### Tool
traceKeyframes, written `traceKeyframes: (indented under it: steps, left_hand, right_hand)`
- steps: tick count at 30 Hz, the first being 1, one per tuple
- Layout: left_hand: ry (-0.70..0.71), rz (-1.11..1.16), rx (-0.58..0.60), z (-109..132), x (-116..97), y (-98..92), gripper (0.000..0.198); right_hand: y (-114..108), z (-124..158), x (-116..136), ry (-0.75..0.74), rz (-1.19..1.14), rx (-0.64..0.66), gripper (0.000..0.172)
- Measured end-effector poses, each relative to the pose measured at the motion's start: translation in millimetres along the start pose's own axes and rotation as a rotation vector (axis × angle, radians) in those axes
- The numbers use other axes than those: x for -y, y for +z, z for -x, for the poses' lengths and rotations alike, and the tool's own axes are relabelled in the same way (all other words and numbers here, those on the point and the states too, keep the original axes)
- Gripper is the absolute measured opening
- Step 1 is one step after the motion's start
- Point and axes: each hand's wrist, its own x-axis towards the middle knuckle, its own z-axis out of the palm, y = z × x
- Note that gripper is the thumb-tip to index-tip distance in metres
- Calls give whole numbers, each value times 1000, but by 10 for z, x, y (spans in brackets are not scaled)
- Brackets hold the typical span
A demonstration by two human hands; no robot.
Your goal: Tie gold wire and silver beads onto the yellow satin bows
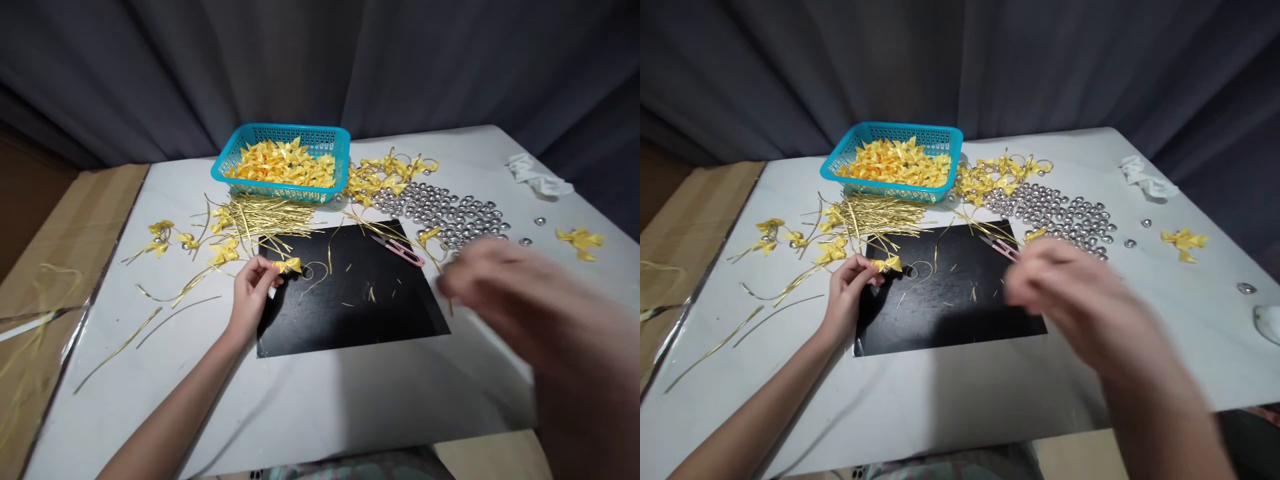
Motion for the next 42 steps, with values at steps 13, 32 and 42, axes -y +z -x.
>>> traceKeyframes:
  steps: [13, 32, 42]
  left_hand:
    - [-74, 57, 184, 200, -126, 78, 19]
    - [-112, 28, 265, 208, -68, 119, 17]
    - [-141, 189, 228, 144, 21, 57, 13]
  right_hand:
    - [1191, -521, -407, 443, -255, 106, 21]
    - [1111, -488, -448, 162, 219, 199, 8]
    - [971, -526, -467, 126, 125, 204, 45]
